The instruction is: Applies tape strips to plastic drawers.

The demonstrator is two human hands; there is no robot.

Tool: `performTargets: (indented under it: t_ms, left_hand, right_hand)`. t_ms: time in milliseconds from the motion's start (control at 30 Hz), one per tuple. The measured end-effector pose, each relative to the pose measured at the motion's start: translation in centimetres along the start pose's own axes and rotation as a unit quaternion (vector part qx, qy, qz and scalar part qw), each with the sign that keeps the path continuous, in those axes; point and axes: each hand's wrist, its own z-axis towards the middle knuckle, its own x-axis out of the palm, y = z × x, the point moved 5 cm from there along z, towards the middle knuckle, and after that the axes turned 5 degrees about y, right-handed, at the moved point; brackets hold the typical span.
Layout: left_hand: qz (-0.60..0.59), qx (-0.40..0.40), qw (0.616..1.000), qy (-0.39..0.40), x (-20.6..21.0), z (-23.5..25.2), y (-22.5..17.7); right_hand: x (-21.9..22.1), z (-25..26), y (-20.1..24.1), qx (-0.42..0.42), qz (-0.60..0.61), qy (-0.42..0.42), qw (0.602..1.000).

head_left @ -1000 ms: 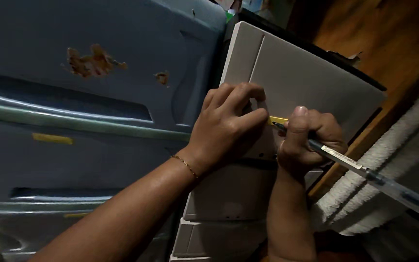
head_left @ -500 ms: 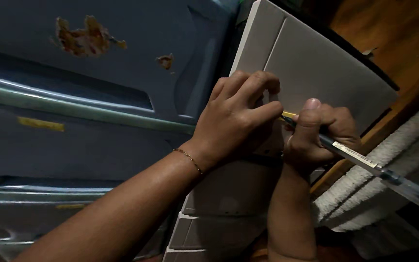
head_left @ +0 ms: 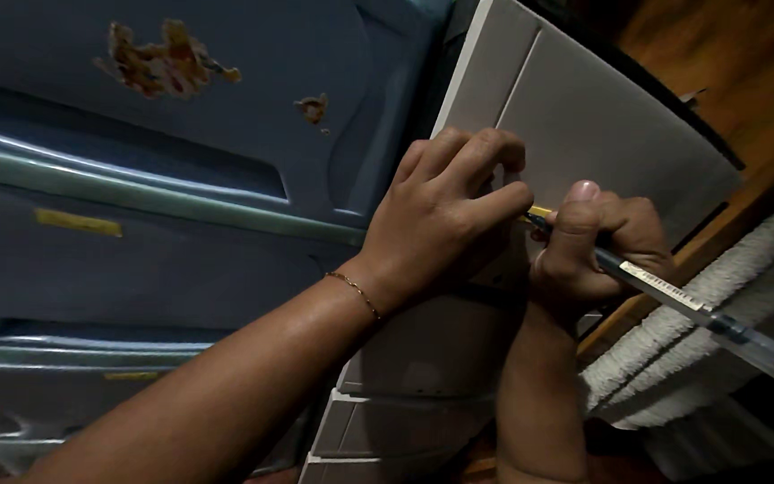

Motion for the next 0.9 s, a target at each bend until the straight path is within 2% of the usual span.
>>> performTargets:
  t_ms: [900]
  left_hand:
    - [0.009, 0.0, 1.0, -0.004, 0.06, -0.03, -0.05]
  right_hand:
    - [0.09, 0.02, 0.06, -0.007, -0.007, 0.0, 1.0]
